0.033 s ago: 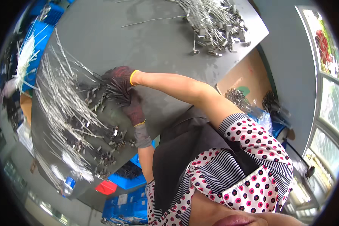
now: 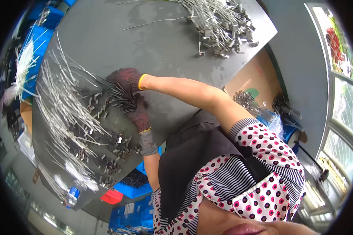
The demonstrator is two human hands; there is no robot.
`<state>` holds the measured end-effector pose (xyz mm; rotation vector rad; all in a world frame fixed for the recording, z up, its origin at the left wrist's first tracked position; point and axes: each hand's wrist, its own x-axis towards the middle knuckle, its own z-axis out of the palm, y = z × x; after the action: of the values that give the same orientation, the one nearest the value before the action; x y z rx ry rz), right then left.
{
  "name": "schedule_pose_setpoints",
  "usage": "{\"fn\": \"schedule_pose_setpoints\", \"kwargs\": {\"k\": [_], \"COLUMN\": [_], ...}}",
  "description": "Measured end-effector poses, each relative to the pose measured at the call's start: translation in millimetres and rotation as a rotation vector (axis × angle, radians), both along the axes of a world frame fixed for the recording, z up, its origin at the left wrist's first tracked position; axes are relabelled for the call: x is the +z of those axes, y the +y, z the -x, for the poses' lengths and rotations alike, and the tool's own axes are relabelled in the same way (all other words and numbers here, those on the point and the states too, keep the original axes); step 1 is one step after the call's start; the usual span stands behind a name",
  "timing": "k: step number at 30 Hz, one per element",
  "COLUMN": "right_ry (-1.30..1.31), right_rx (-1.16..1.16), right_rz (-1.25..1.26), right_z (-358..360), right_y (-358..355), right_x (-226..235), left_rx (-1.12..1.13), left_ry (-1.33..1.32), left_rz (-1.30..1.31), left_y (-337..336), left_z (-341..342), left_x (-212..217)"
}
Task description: Bundling and organizing thin metal wires on a production table in an electronics manufacturing environment.
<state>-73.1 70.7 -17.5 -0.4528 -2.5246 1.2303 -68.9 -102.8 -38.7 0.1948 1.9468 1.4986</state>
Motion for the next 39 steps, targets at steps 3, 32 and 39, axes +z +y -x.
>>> {"fn": "schedule_pose_setpoints", "kwargs": {"k": [3,32,39], "right_ry": [0.11,-0.763,-0.513], "right_rx": [-0.416,-0.977,-0.927], "right_rz": [0.123,-0.214,0.052], "right_z": [-66.7,-333.6,-339.2], "right_y": [19.2,53.5,75.7], "right_x": [6.7,31.3,12.3], "left_rx": [-0.04,-0.727,0.006], "left_ry": [-0.107,1.023,-0.024], "left_rz": [0.022,0.075,-0.141], "left_y": [17.9,78.0,79.1], "left_z": [-20.5,23.5,106.0], "left_x": [20.8,-63.4,-65.0]}}
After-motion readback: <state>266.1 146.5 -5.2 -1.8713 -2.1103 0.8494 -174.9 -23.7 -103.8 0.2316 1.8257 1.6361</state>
